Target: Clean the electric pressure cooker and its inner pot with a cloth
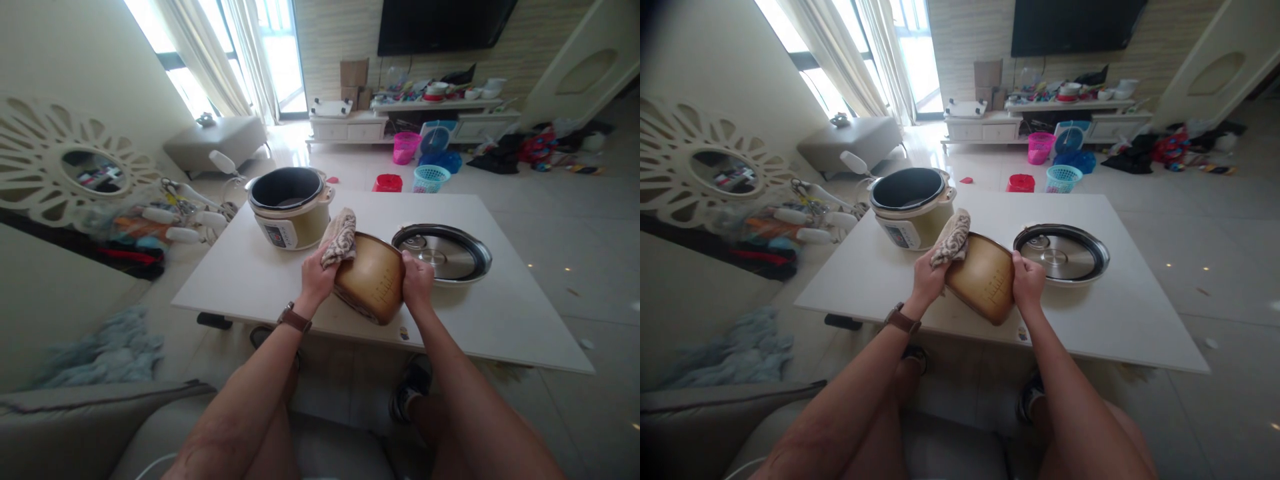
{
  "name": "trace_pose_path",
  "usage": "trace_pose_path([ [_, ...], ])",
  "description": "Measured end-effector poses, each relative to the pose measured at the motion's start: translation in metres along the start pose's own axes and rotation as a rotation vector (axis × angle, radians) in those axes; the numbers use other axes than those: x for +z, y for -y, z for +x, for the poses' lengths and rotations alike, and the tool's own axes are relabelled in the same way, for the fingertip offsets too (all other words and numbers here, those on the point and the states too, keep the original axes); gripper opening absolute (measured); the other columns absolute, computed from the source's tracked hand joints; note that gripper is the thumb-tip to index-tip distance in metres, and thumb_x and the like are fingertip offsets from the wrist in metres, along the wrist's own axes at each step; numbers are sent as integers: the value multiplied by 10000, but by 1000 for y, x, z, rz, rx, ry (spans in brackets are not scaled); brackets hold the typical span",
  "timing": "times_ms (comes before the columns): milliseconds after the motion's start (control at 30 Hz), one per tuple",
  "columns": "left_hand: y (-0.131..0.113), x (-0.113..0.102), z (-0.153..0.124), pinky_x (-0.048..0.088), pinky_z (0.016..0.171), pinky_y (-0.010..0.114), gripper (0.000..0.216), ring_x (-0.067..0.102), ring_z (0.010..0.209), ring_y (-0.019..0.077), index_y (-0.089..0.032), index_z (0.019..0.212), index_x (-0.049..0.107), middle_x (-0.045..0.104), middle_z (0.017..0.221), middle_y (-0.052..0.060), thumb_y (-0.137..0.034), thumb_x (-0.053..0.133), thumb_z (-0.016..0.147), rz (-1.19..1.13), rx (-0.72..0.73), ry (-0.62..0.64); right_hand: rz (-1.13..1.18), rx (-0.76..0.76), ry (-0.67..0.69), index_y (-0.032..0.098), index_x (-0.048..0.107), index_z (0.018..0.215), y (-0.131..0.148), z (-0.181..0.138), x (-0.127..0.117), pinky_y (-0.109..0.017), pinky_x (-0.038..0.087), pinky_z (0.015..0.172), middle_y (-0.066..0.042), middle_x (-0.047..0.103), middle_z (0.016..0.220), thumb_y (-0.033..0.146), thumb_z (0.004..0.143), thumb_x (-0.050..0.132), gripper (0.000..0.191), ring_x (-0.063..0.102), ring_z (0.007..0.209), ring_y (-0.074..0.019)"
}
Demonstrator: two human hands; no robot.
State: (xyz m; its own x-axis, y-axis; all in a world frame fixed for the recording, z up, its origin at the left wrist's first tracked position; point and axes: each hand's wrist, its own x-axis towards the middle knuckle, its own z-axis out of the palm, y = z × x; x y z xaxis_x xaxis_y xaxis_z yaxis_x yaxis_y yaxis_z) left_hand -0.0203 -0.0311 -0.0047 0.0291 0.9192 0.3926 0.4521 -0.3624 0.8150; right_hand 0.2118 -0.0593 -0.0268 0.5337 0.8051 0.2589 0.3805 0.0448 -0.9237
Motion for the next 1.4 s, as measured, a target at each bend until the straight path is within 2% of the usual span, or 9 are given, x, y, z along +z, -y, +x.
trace_pose_path([
  [167, 19, -1, 8, 578, 923, 432, 246, 764, 952, 340, -222, 895, 837, 837, 929, 98, -348, 629, 929, 85, -329, 0, 9, 9, 6, 284, 242, 578, -7, 2, -3, -320, 176, 570, 61, 227, 558, 660, 938, 516, 588, 230, 556, -107],
  [300, 21, -2, 4, 577, 922, 443, 310, 767, 997, 350, -205, 924, 841, 842, 996, 111, -381, 588, 954, 47, -316, -20, 19, 41, 21, 284, 250, 573, -11, 3, -3, -318, 181, 565, 64, 232, 553, 675, 935, 516, 596, 236, 551, -107],
  [433, 8, -5, -5, 573, 1018, 452, 402, 753, 1158, 341, -192, 1201, 816, 822, 1212, 128, -415, 573, 970, 76, 0, -19, 36, 98, 34, 287, 253, 550, -13, 4, -1, -321, 181, 557, 61, 240, 544, 683, 920, 511, 600, 240, 546, -108],
  [567, -6, -9, -12, 436, 1243, 495, 514, 658, 1382, 308, -251, 1406, 728, 672, 1525, 90, -400, 600, 931, 116, 515, 198, 35, 171, 32, 293, 255, 555, -13, 4, 1, -327, 191, 547, 59, 251, 525, 687, 929, 482, 589, 245, 536, -114],
  [633, -11, -11, -12, 345, 1307, 530, 545, 643, 1406, 301, -281, 1444, 700, 653, 1548, 74, -352, 631, 908, 147, 572, 219, 30, 183, 17, 297, 256, 566, -12, 5, 1, -333, 195, 548, 59, 258, 521, 693, 927, 463, 575, 246, 538, -117],
  [800, -8, -9, -3, 433, 1250, 475, 581, 634, 1417, 300, -257, 1446, 697, 672, 1527, 82, -280, 704, 866, 36, 289, 163, -8, 181, 25, 298, 266, 562, -9, 4, 2, -347, 196, 558, 51, 268, 517, 701, 914, 439, 562, 256, 541, -124],
  [1033, 36, 6, 14, 558, 1082, 464, 305, 738, 1189, 334, -158, 1105, 819, 823, 1197, 118, -293, 640, 898, -246, -479, -50, -21, 184, -9, 304, 267, 571, -13, 8, 4, -350, 212, 570, 51, 256, 521, 699, 913, 448, 553, 262, 553, -133],
  [1133, 44, 10, 14, 571, 1056, 462, 311, 744, 1183, 332, -141, 1088, 819, 821, 1196, 136, -287, 634, 885, -307, -587, -69, -21, 190, -12, 304, 264, 556, -14, 9, 2, -350, 207, 570, 51, 258, 517, 678, 914, 448, 549, 258, 542, -129],
  [1400, 2, -6, -5, 488, 1196, 471, 446, 676, 1350, 313, -228, 1300, 793, 745, 1418, 88, -315, 626, 895, -56, 168, 82, -12, 230, -17, 304, 273, 567, -11, 5, 3, -355, 203, 572, 47, 264, 507, 608, 948, 452, 520, 269, 546, -137],
])
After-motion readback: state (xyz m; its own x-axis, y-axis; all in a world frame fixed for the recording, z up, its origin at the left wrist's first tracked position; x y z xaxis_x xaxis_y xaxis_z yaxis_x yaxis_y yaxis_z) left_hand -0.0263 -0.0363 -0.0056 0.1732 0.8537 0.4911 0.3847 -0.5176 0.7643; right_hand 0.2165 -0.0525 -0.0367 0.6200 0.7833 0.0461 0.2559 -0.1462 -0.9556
